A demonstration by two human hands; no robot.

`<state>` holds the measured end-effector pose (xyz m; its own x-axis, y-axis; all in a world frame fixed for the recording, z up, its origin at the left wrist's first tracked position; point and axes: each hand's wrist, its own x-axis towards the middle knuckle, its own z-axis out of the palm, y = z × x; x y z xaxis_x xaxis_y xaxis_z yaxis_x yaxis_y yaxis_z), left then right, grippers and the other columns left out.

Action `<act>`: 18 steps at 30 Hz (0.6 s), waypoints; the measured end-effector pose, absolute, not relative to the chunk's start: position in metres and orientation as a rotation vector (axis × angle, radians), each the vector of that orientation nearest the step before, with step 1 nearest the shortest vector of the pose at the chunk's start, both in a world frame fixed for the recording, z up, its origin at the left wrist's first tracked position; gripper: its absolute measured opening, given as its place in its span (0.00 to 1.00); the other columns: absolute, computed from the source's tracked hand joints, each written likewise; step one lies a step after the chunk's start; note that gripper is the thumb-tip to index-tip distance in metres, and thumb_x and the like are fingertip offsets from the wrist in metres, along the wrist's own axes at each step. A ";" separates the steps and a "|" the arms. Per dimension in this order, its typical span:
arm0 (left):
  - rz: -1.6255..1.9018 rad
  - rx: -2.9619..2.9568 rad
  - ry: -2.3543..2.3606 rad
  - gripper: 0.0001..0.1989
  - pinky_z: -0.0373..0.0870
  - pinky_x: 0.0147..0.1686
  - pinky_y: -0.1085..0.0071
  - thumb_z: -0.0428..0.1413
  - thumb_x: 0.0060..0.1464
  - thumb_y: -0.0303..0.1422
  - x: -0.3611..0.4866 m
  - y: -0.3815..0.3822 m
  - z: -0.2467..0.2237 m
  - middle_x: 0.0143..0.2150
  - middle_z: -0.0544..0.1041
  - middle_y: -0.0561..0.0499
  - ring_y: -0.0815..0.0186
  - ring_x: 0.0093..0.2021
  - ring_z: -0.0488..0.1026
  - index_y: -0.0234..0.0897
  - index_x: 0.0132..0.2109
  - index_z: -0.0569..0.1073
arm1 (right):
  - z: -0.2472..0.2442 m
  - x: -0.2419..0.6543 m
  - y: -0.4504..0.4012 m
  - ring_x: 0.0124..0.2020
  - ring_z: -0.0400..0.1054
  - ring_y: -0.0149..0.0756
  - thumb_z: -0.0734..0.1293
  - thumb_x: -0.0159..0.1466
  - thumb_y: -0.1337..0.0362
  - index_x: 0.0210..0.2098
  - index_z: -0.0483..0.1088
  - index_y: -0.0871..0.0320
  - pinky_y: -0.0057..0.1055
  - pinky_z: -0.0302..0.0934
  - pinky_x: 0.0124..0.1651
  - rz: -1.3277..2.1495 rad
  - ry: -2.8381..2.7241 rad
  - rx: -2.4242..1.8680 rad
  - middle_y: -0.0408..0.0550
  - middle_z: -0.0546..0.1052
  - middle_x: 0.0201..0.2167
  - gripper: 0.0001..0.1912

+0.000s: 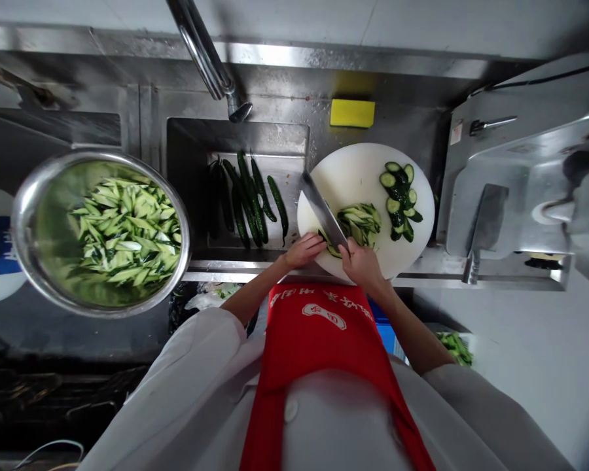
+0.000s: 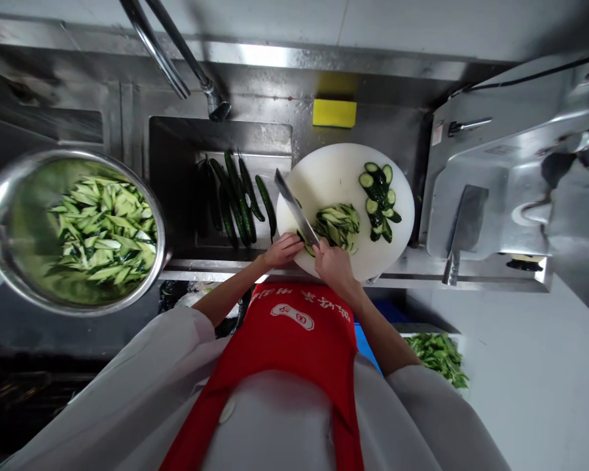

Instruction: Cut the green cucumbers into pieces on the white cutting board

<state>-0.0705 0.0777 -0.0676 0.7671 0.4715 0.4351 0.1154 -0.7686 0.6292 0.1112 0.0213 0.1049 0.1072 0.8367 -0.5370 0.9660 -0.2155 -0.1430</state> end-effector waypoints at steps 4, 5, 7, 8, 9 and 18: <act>0.762 2.407 0.440 0.13 0.73 0.49 0.57 0.46 0.66 0.32 -0.070 0.078 -0.068 0.46 0.74 0.40 0.60 0.49 0.71 0.35 0.51 0.73 | 0.109 0.102 0.015 0.35 0.73 0.43 0.49 0.72 0.56 0.48 0.68 0.61 0.31 0.52 0.35 -0.803 1.767 2.107 0.56 0.79 0.34 0.21; 0.756 2.415 0.442 0.14 0.73 0.49 0.57 0.46 0.66 0.32 -0.070 0.078 -0.068 0.46 0.74 0.40 0.60 0.49 0.71 0.35 0.51 0.73 | 0.108 0.102 0.015 0.35 0.73 0.43 0.49 0.72 0.56 0.48 0.68 0.61 0.30 0.52 0.35 -0.802 1.763 2.104 0.56 0.79 0.34 0.21; 0.744 2.422 0.443 0.14 0.73 0.49 0.57 0.46 0.66 0.32 -0.070 0.078 -0.069 0.46 0.74 0.41 0.60 0.49 0.71 0.35 0.51 0.73 | 0.108 0.101 0.015 0.35 0.73 0.43 0.49 0.72 0.56 0.47 0.68 0.61 0.30 0.53 0.35 -0.801 1.758 2.101 0.57 0.79 0.34 0.21; 0.741 2.419 0.441 0.14 0.73 0.50 0.57 0.46 0.66 0.32 -0.070 0.078 -0.069 0.46 0.74 0.41 0.60 0.49 0.71 0.35 0.51 0.73 | 0.107 0.101 0.016 0.35 0.73 0.43 0.49 0.72 0.56 0.47 0.67 0.61 0.30 0.52 0.35 -0.800 1.757 2.099 0.57 0.80 0.34 0.21; 0.739 2.412 0.437 0.13 0.73 0.50 0.57 0.46 0.66 0.32 -0.070 0.078 -0.069 0.46 0.74 0.41 0.60 0.49 0.71 0.35 0.51 0.73 | 0.107 0.101 0.016 0.35 0.74 0.43 0.49 0.72 0.56 0.47 0.67 0.61 0.30 0.52 0.34 -0.796 1.761 2.096 0.56 0.80 0.34 0.21; 0.751 2.354 0.434 0.12 0.71 0.52 0.58 0.47 0.65 0.30 -0.069 0.077 -0.065 0.47 0.75 0.40 0.61 0.50 0.70 0.36 0.50 0.73 | 0.103 0.105 0.013 0.36 0.74 0.44 0.48 0.73 0.56 0.49 0.67 0.61 0.31 0.54 0.36 -0.785 1.797 2.020 0.57 0.79 0.35 0.22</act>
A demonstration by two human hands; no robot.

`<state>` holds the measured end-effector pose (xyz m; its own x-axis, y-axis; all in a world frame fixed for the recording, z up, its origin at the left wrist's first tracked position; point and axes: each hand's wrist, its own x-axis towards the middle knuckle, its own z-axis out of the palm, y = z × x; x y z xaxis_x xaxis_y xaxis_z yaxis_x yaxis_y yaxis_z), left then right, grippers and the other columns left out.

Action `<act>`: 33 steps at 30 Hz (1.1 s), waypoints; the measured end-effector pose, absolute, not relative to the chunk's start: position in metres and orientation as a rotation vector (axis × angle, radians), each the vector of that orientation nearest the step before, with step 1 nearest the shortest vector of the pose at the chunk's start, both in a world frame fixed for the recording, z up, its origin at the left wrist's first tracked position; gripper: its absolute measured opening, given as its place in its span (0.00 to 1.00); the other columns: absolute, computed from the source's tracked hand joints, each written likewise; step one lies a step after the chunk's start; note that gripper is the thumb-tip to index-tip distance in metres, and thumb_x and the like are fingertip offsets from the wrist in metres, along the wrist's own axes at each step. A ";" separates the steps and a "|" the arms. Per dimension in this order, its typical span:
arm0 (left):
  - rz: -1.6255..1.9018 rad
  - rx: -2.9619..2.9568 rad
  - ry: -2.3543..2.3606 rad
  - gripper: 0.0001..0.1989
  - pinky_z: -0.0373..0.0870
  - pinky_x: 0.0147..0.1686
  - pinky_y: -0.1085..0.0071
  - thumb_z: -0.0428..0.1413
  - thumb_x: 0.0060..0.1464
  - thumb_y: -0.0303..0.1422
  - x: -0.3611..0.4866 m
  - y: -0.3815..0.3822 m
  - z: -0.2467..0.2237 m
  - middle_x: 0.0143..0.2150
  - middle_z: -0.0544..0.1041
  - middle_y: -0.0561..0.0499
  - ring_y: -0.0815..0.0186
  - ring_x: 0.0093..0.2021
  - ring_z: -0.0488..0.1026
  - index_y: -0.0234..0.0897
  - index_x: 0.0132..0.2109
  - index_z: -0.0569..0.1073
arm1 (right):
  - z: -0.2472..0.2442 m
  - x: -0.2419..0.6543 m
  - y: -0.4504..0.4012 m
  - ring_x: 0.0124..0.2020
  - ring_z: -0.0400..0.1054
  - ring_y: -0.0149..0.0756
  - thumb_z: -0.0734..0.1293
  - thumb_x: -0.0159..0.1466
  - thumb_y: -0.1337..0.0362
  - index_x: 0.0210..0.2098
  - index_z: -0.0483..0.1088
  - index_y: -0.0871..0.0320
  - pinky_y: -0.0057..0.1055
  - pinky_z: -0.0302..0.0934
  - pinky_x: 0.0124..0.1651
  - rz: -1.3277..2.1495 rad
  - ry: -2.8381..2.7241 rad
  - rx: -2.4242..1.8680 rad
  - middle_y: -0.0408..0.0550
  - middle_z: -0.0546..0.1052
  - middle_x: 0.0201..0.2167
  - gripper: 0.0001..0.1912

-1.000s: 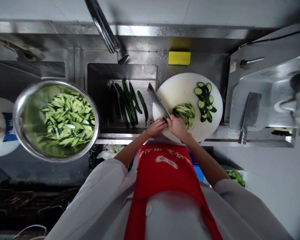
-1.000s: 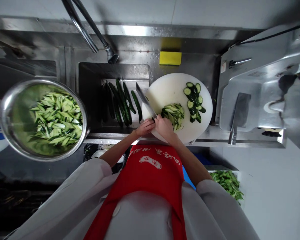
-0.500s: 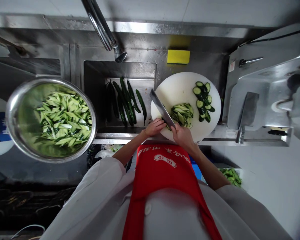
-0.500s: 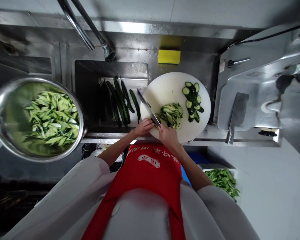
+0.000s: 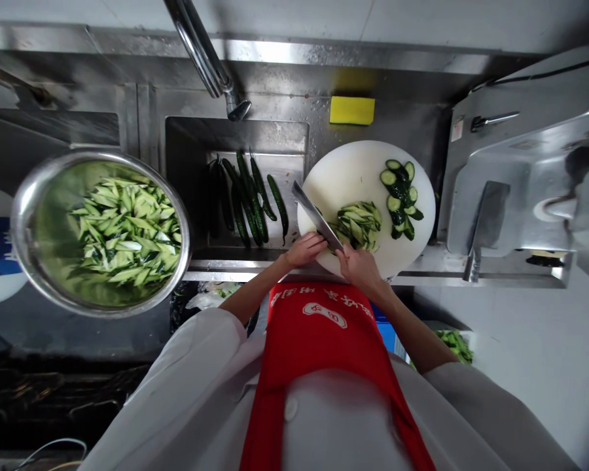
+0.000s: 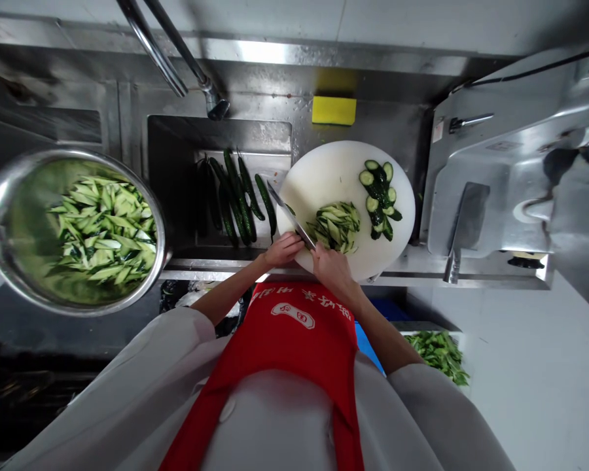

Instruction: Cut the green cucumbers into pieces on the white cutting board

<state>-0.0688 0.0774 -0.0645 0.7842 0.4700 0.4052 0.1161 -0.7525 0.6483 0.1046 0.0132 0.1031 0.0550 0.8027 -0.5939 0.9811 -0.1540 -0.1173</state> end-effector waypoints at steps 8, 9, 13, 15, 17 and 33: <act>0.759 2.348 0.475 0.13 0.71 0.49 0.60 0.45 0.66 0.29 -0.066 0.075 -0.055 0.44 0.75 0.41 0.61 0.47 0.71 0.35 0.47 0.74 | 0.090 0.095 0.051 0.37 0.73 0.43 0.49 0.72 0.58 0.46 0.68 0.62 0.31 0.55 0.38 -0.786 1.914 2.083 0.58 0.79 0.37 0.21; 0.773 2.333 0.494 0.13 0.71 0.48 0.60 0.45 0.66 0.29 -0.064 0.074 -0.046 0.44 0.76 0.42 0.62 0.46 0.71 0.35 0.46 0.74 | 0.093 0.099 0.055 0.37 0.73 0.43 0.50 0.72 0.57 0.46 0.68 0.62 0.31 0.54 0.38 -0.768 1.929 2.118 0.58 0.79 0.37 0.21; 1.104 2.148 0.696 0.08 0.72 0.42 0.66 0.50 0.64 0.29 -0.054 0.087 0.029 0.40 0.76 0.47 0.66 0.41 0.73 0.38 0.44 0.74 | 0.116 0.123 0.052 0.36 0.73 0.43 0.48 0.73 0.56 0.47 0.69 0.63 0.31 0.54 0.37 -0.688 1.928 2.244 0.57 0.79 0.35 0.23; 1.444 1.983 0.863 0.05 0.71 0.42 0.67 0.55 0.61 0.28 -0.043 0.111 0.078 0.39 0.75 0.49 0.67 0.40 0.72 0.38 0.44 0.74 | 0.128 0.131 0.037 0.36 0.73 0.42 0.49 0.73 0.56 0.48 0.68 0.63 0.30 0.55 0.37 -0.740 1.930 2.183 0.56 0.79 0.34 0.23; 1.656 1.859 0.957 0.05 0.70 0.44 0.67 0.55 0.61 0.28 -0.019 0.144 0.119 0.39 0.73 0.51 0.67 0.42 0.71 0.38 0.44 0.73 | 0.133 0.132 0.019 0.36 0.73 0.41 0.49 0.73 0.57 0.49 0.68 0.62 0.29 0.55 0.38 -0.838 1.930 2.058 0.56 0.79 0.34 0.22; -0.138 2.648 0.440 0.28 0.60 0.59 0.57 0.57 0.52 0.24 0.159 0.215 0.040 0.61 0.63 0.39 0.53 0.57 0.66 0.35 0.61 0.66 | 0.096 0.156 -0.057 0.43 0.75 0.46 0.52 0.72 0.56 0.51 0.65 0.58 0.35 0.64 0.43 -1.041 1.692 2.142 0.58 0.79 0.40 0.18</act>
